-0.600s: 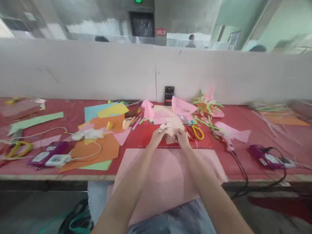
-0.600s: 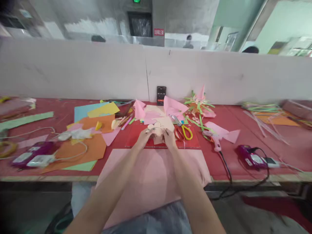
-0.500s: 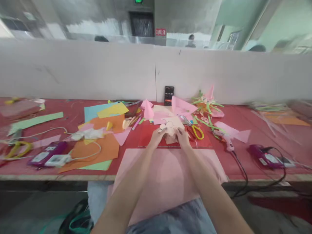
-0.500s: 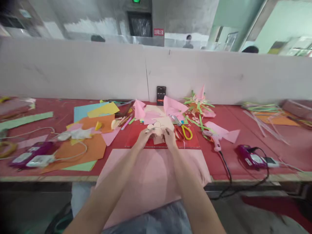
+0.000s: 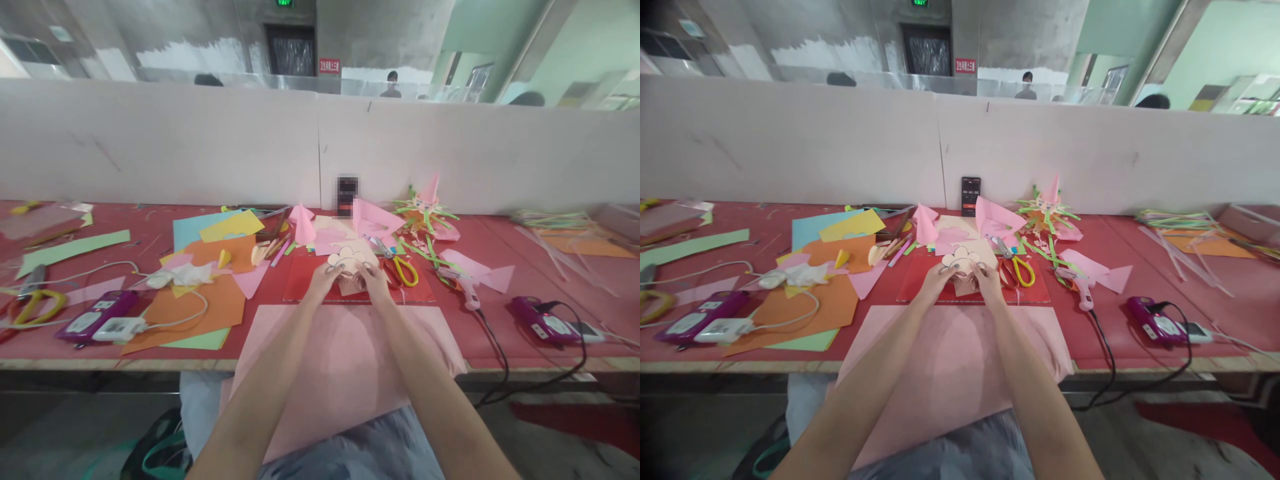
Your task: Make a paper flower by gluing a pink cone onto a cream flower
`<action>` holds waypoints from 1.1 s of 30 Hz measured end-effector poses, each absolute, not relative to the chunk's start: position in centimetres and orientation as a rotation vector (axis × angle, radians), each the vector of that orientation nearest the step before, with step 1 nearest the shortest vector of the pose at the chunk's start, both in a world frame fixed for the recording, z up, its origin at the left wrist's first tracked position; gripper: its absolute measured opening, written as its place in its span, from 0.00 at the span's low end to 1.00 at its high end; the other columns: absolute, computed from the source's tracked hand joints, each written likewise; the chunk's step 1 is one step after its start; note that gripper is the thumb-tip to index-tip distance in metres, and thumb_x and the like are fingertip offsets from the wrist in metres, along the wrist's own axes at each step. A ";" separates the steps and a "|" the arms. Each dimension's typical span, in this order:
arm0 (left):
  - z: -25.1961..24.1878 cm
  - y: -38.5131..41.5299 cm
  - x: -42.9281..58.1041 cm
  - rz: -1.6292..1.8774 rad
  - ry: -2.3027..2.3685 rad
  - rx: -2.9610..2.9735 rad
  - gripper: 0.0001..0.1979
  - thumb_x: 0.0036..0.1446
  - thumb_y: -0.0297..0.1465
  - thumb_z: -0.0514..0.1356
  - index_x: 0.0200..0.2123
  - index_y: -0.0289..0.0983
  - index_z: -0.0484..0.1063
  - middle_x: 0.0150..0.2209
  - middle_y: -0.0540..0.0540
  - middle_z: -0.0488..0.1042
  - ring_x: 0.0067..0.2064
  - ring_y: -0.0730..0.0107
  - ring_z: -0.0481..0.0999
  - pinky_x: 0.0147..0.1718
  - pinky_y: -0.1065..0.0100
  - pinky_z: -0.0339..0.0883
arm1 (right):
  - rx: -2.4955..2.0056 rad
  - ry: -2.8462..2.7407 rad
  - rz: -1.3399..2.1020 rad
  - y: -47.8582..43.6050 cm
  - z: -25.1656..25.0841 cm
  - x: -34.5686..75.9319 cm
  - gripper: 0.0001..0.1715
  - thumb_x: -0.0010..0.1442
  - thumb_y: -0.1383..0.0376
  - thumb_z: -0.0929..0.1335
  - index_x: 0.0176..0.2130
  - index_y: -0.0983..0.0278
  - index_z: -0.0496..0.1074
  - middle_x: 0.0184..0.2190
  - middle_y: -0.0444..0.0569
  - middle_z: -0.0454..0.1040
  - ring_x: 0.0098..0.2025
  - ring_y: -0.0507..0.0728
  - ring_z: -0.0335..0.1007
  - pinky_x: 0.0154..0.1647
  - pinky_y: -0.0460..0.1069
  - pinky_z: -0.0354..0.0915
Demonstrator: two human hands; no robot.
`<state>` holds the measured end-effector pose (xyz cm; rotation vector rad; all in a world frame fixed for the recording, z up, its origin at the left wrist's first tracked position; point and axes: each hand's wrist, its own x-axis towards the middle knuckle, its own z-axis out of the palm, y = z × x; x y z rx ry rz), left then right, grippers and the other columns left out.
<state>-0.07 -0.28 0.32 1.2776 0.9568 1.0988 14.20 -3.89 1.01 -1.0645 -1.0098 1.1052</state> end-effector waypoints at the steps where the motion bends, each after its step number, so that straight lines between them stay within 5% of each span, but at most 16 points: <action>1: 0.4 -0.3 0.0 1.094 0.950 1.276 0.18 0.45 0.42 0.62 0.32 0.32 0.71 0.27 0.44 0.78 0.27 0.66 0.76 0.31 0.66 0.69 | -1.063 -0.997 1.112 -3.9 1.0 14.2 0.25 0.49 0.48 0.66 0.18 0.65 0.65 0.10 0.41 0.64 0.11 0.46 0.53 0.12 0.42 0.48; 16: 1.2 -0.9 0.3 1.062 0.933 1.274 0.15 0.46 0.39 0.62 0.32 0.32 0.70 0.27 0.45 0.78 0.26 0.66 0.76 0.30 0.65 0.69 | -1.083 -0.913 1.169 -3.9 0.8 14.2 0.32 0.52 0.44 0.60 0.14 0.65 0.64 0.12 0.47 0.67 0.12 0.48 0.54 0.12 0.44 0.47; 21: 1.1 -0.9 0.2 1.104 0.954 1.325 0.12 0.46 0.36 0.61 0.31 0.32 0.70 0.26 0.46 0.77 0.25 0.70 0.75 0.27 0.69 0.68 | -1.208 -0.962 0.984 -3.8 0.7 14.4 0.25 0.53 0.46 0.60 0.23 0.64 0.66 0.17 0.45 0.70 0.13 0.48 0.54 0.14 0.45 0.51; 24: 1.2 -1.1 0.2 1.131 0.973 1.324 0.11 0.46 0.35 0.61 0.30 0.32 0.69 0.27 0.44 0.77 0.24 0.72 0.74 0.26 0.70 0.67 | -1.435 -0.996 0.545 -4.3 1.0 15.7 0.19 0.54 0.53 0.60 0.36 0.64 0.70 0.27 0.47 0.73 0.22 0.51 0.62 0.26 0.47 0.60; 27: 1.5 -1.2 0.3 1.143 0.988 1.305 0.10 0.46 0.34 0.60 0.29 0.32 0.69 0.27 0.43 0.77 0.23 0.73 0.73 0.25 0.71 0.67 | -1.701 -0.956 0.059 -5.0 1.2 17.2 0.16 0.54 0.60 0.60 0.38 0.63 0.71 0.38 0.53 0.71 0.40 0.58 0.64 0.42 0.52 0.59; 33: 2.0 -1.5 0.3 1.157 0.996 1.276 0.09 0.47 0.33 0.60 0.28 0.32 0.68 0.27 0.43 0.77 0.23 0.74 0.72 0.25 0.71 0.67 | -2.193 -1.050 0.046 -5.8 1.0 18.0 0.23 0.50 0.64 0.63 0.48 0.64 0.67 0.49 0.59 0.64 0.52 0.66 0.56 0.48 0.57 0.53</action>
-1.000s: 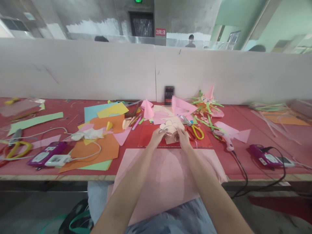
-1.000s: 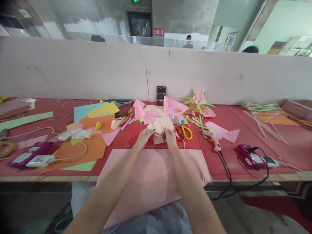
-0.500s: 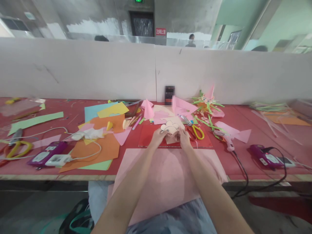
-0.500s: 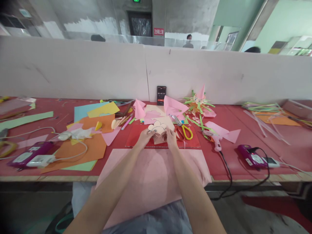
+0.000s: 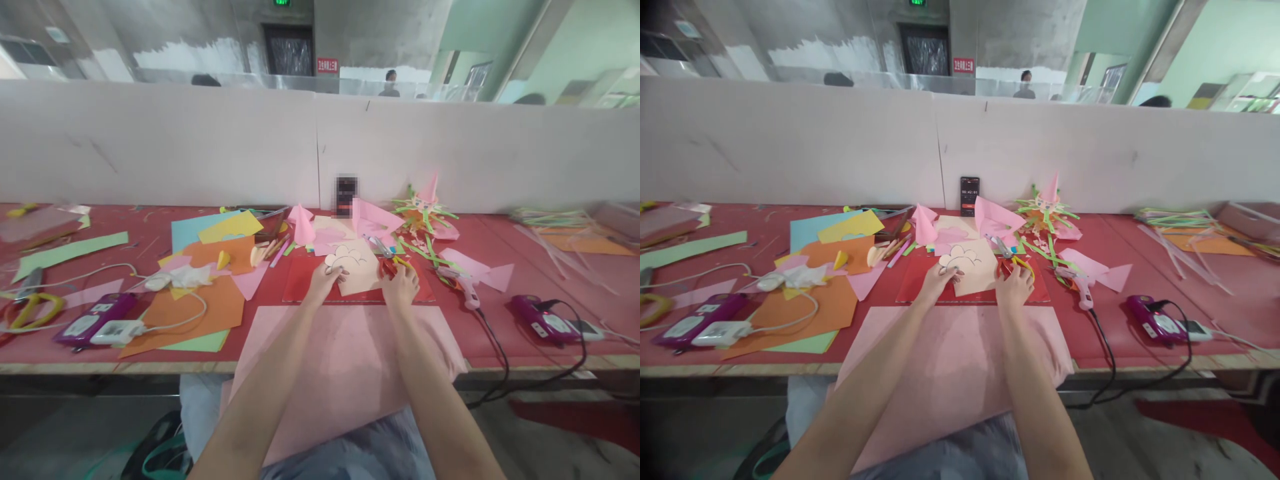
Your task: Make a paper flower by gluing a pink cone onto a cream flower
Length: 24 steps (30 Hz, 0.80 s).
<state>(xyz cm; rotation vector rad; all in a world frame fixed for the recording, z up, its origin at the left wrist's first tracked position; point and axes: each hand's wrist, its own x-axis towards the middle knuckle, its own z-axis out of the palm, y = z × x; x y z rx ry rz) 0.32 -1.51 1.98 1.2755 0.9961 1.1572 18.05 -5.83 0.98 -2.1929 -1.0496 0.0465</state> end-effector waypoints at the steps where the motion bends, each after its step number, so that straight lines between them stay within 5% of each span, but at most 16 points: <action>1: 2.0 -1.5 0.3 1.154 0.996 1.274 0.09 0.47 0.33 0.60 0.28 0.32 0.68 0.27 0.43 0.77 0.23 0.73 0.72 0.26 0.70 0.67 | -2.218 -1.067 0.041 -5.8 1.0 18.0 0.23 0.51 0.64 0.63 0.48 0.64 0.67 0.48 0.59 0.64 0.51 0.66 0.56 0.48 0.57 0.53; 11: 1.3 -1.0 0.2 1.115 0.978 1.340 0.10 0.48 0.35 0.59 0.26 0.32 0.69 0.27 0.42 0.77 0.24 0.72 0.73 0.27 0.69 0.67 | -2.447 -1.233 0.013 -4.2 2.2 19.5 0.29 0.52 0.53 0.64 0.47 0.70 0.65 0.43 0.64 0.67 0.46 0.68 0.63 0.42 0.57 0.57; 24: 1.7 -1.3 0.2 1.112 0.991 1.291 0.11 0.48 0.35 0.60 0.29 0.32 0.68 0.28 0.42 0.77 0.25 0.72 0.73 0.26 0.70 0.67 | -2.175 -1.028 0.070 -4.3 1.3 20.3 0.26 0.48 0.65 0.63 0.48 0.66 0.63 0.41 0.55 0.70 0.43 0.61 0.67 0.43 0.52 0.59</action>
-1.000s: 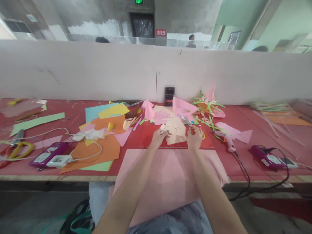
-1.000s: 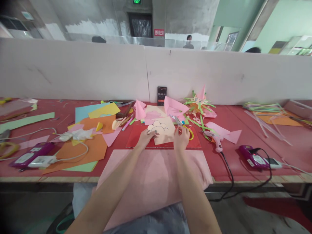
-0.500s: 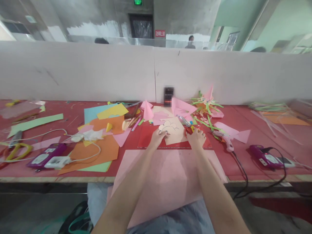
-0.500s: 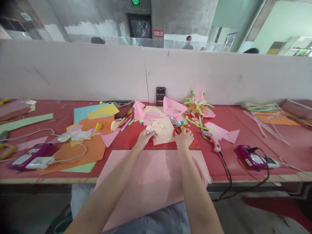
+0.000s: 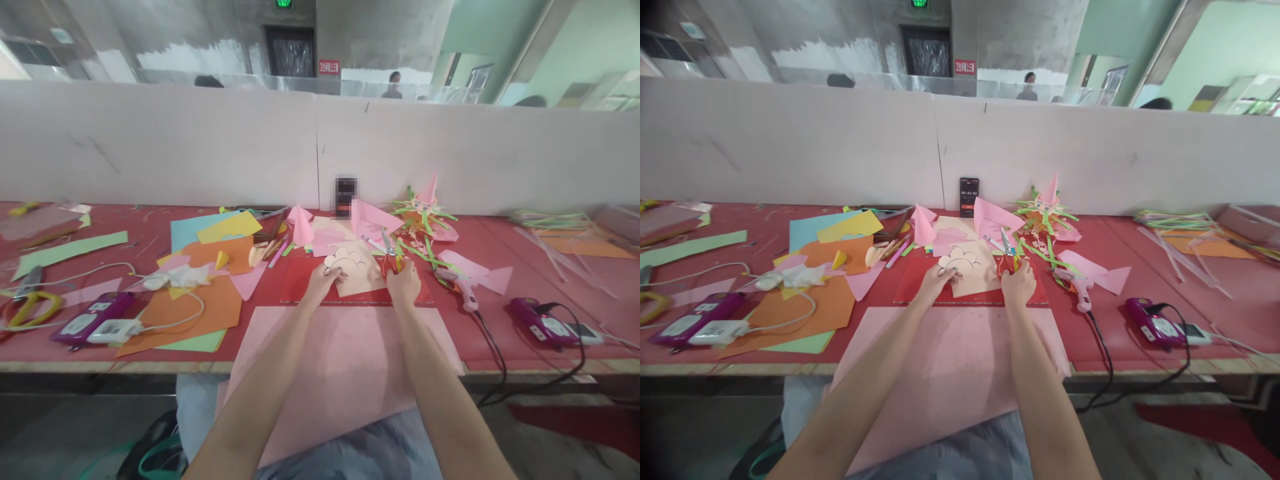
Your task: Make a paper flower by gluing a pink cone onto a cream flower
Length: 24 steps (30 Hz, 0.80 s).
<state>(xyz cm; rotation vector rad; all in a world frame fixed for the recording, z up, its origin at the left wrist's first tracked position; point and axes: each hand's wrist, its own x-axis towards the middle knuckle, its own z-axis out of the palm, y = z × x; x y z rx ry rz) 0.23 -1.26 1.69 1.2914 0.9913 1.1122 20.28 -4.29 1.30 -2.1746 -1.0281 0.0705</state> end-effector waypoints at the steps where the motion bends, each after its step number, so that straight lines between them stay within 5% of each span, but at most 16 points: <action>1: 1.6 -1.2 0.2 1.112 0.990 1.287 0.12 0.47 0.36 0.60 0.29 0.32 0.68 0.28 0.42 0.77 0.24 0.72 0.73 0.26 0.70 0.67 | -2.109 -0.972 0.070 -4.3 1.3 20.4 0.25 0.48 0.64 0.63 0.48 0.65 0.63 0.41 0.53 0.70 0.42 0.60 0.67 0.42 0.51 0.59; 7: 1.0 -0.4 0.2 1.118 0.950 1.274 0.14 0.45 0.37 0.61 0.30 0.32 0.67 0.26 0.43 0.77 0.21 0.73 0.72 0.23 0.71 0.65 | -1.453 -0.741 0.172 -4.7 1.6 20.0 0.14 0.51 0.56 0.65 0.32 0.64 0.66 0.24 0.44 0.67 0.27 0.53 0.65 0.31 0.48 0.61; 11: 1.1 -0.4 0.3 1.123 0.943 1.227 0.14 0.44 0.38 0.61 0.28 0.32 0.66 0.26 0.43 0.77 0.21 0.74 0.72 0.22 0.72 0.65 | -1.103 -0.704 0.444 -5.6 1.6 17.6 0.16 0.51 0.54 0.66 0.24 0.63 0.61 0.16 0.40 0.63 0.20 0.51 0.63 0.26 0.48 0.63; 15: 1.4 -0.6 0.3 1.138 0.968 1.233 0.15 0.44 0.40 0.61 0.26 0.33 0.67 0.24 0.44 0.76 0.21 0.74 0.71 0.23 0.71 0.66 | -0.954 -0.651 0.720 -5.9 1.6 16.0 0.20 0.50 0.52 0.67 0.22 0.62 0.58 0.11 0.35 0.57 0.12 0.49 0.57 0.15 0.46 0.58; 20: 1.1 -0.6 0.1 1.128 0.999 1.305 0.15 0.45 0.41 0.60 0.19 0.34 0.66 0.18 0.49 0.71 0.21 0.74 0.70 0.25 0.71 0.65 | -0.942 -0.649 0.944 -6.0 2.0 15.6 0.21 0.48 0.49 0.68 0.28 0.64 0.65 0.16 0.39 0.66 0.09 0.44 0.48 0.09 0.44 0.50; 24: 1.2 -0.7 0.1 1.097 1.006 1.367 0.14 0.46 0.39 0.60 0.17 0.35 0.66 0.16 0.52 0.70 0.21 0.73 0.70 0.26 0.71 0.64 | -0.988 -0.792 1.059 -6.0 1.7 15.2 0.21 0.47 0.49 0.69 0.23 0.62 0.64 0.08 0.35 0.56 0.08 0.46 0.47 0.09 0.44 0.48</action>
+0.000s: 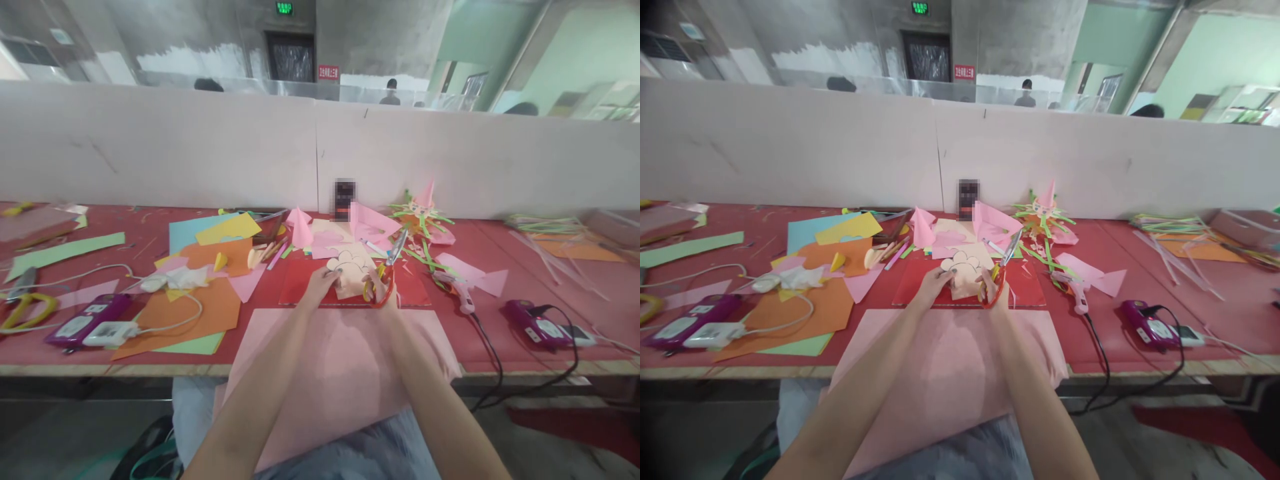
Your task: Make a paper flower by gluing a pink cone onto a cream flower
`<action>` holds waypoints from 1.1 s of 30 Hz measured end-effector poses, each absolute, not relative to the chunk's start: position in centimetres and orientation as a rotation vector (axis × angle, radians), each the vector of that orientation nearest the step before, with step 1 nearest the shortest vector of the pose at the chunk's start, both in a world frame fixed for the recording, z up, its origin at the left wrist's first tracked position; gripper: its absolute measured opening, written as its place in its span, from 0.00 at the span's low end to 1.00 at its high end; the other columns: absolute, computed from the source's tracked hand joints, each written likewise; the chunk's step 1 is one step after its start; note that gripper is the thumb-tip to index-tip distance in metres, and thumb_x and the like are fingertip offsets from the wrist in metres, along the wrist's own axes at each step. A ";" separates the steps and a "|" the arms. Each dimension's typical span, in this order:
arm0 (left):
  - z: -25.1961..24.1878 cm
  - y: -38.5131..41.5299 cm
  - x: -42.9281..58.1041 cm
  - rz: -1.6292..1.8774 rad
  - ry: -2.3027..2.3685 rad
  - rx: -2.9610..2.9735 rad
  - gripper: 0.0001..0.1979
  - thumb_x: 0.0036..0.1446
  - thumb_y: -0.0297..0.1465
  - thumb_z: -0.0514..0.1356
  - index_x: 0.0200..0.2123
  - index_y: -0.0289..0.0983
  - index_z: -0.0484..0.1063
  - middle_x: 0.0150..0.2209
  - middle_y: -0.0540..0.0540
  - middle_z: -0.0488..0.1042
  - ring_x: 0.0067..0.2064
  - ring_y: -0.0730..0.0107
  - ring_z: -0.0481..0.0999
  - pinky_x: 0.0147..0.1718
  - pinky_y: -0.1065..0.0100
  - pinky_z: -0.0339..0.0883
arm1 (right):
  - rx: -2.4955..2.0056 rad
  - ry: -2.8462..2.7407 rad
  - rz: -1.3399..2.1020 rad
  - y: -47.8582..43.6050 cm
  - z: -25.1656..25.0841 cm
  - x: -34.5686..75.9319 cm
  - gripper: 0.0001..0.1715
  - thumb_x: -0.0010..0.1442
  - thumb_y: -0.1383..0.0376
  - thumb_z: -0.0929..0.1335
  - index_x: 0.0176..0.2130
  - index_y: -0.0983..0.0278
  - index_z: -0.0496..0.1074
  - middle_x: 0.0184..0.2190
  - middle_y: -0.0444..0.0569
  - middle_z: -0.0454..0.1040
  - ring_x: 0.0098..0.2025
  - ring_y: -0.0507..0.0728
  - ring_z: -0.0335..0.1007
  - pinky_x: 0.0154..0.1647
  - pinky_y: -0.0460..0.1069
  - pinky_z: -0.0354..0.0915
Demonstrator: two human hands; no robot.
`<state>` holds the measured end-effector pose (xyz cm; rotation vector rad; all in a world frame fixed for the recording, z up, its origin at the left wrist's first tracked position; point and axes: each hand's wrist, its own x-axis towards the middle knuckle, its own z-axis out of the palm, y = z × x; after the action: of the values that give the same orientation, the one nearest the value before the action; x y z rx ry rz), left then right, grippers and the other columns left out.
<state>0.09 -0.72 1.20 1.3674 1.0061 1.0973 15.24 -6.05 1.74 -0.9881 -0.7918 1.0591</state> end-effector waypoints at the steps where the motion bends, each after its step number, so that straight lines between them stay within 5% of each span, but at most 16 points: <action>1: 1.3 -0.8 0.1 1.094 1.010 1.378 0.14 0.46 0.39 0.60 0.17 0.35 0.66 0.16 0.52 0.69 0.21 0.74 0.70 0.26 0.72 0.64 | -0.991 -0.816 1.077 -6.0 1.6 15.2 0.21 0.47 0.49 0.69 0.22 0.62 0.63 0.07 0.35 0.54 0.08 0.46 0.47 0.09 0.44 0.48; 6: 2.1 -1.3 0.1 1.094 0.983 1.400 0.12 0.45 0.38 0.61 0.20 0.35 0.68 0.17 0.52 0.70 0.22 0.74 0.70 0.27 0.72 0.63 | -0.953 -0.770 1.130 -5.2 0.6 15.5 0.20 0.43 0.52 0.71 0.20 0.62 0.61 0.07 0.35 0.55 0.08 0.45 0.46 0.09 0.44 0.48; 10: 2.3 -1.7 0.1 1.028 0.812 1.368 0.16 0.44 0.37 0.63 0.35 0.33 0.71 0.32 0.44 0.77 0.28 0.71 0.74 0.32 0.70 0.66 | -0.910 -0.615 1.105 -4.7 0.5 16.0 0.21 0.36 0.55 0.73 0.19 0.63 0.60 0.15 0.39 0.65 0.11 0.44 0.49 0.11 0.44 0.51; 14: 2.0 -1.8 0.3 0.943 0.788 1.474 0.18 0.44 0.35 0.64 0.38 0.33 0.72 0.41 0.39 0.76 0.33 0.70 0.75 0.32 0.71 0.66 | -0.888 -0.516 1.079 -4.7 0.6 16.2 0.21 0.36 0.55 0.73 0.19 0.63 0.60 0.17 0.41 0.68 0.13 0.44 0.52 0.13 0.44 0.55; 26: 2.0 -1.9 0.5 0.843 1.003 1.594 0.17 0.52 0.39 0.55 0.35 0.32 0.76 0.28 0.45 0.78 0.28 0.71 0.75 0.30 0.72 0.67 | -0.894 -0.785 1.140 -4.8 0.2 15.5 0.20 0.40 0.56 0.73 0.20 0.62 0.60 0.14 0.39 0.68 0.09 0.45 0.54 0.08 0.43 0.55; 33: 1.9 -2.1 0.7 0.883 0.968 1.505 0.15 0.53 0.37 0.56 0.35 0.33 0.76 0.29 0.45 0.78 0.26 0.74 0.74 0.27 0.74 0.67 | -0.892 -0.782 1.144 -4.8 0.0 15.6 0.17 0.42 0.58 0.73 0.22 0.63 0.62 0.16 0.40 0.68 0.10 0.45 0.54 0.10 0.43 0.55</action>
<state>0.66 -2.06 1.91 1.5046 0.9680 0.8832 15.57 -4.82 -0.03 -0.8916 -0.7821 1.1444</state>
